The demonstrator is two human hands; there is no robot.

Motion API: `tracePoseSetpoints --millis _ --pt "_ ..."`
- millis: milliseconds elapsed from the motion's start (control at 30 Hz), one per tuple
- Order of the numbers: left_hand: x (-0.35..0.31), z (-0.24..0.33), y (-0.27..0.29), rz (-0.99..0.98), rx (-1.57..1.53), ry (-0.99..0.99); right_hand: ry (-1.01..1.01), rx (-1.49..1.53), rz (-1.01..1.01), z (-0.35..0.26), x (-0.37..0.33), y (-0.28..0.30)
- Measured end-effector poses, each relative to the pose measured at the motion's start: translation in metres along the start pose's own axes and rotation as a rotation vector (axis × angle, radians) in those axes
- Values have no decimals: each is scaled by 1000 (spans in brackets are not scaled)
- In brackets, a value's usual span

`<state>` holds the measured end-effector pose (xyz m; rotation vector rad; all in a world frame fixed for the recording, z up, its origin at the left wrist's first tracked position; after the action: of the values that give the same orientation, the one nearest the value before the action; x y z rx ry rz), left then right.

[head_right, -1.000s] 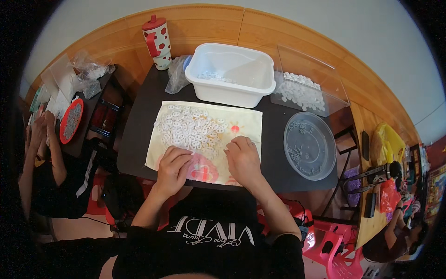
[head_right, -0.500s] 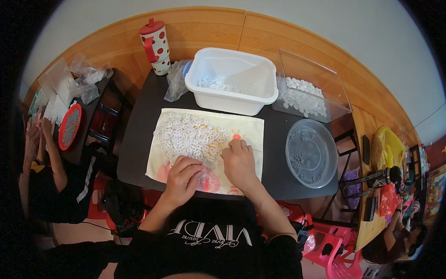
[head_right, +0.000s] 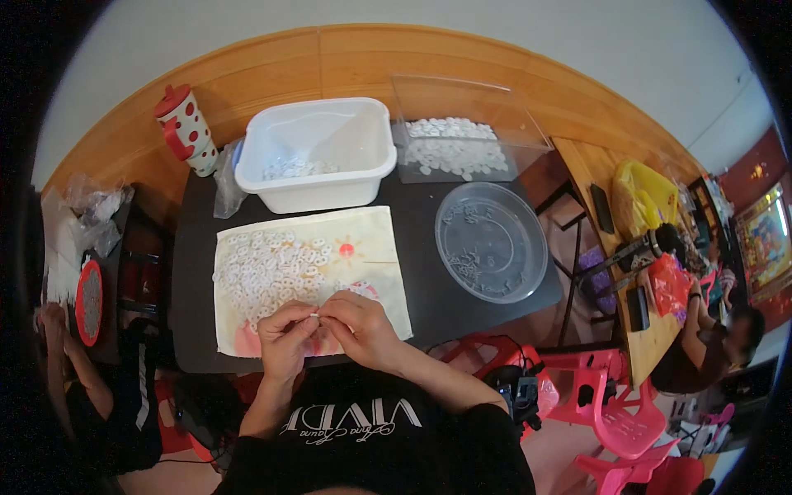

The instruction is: Inspecting and sorting small white plastic rings on a table at a workstation.

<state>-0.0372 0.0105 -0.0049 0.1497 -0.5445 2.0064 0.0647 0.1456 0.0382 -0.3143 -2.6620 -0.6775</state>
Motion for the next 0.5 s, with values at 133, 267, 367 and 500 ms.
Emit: tracePoseSetpoints --millis 133,267,367,500 --pt "-3 12 -4 58 11 129 112 -546 -103 -6 -9 56" --pt "-6 15 -6 109 56 188 -278 -533 165 34 -36 161" --pt "-3 10 -5 68 287 16 -474 -562 117 55 -48 206" --pt "3 10 -11 61 270 54 -399 -767 -39 76 -48 201"
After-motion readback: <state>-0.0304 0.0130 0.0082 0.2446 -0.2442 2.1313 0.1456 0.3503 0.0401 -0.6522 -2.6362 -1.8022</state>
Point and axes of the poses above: each hand's wrist, its own x-axis towards the middle knuckle, its own y-axis out of the back of the hand, z = x × y, the point moved 1 cm from there along x, towards the middle knuckle, and after that the axes turned 13 degrees about -z, right-handed, at the moved point
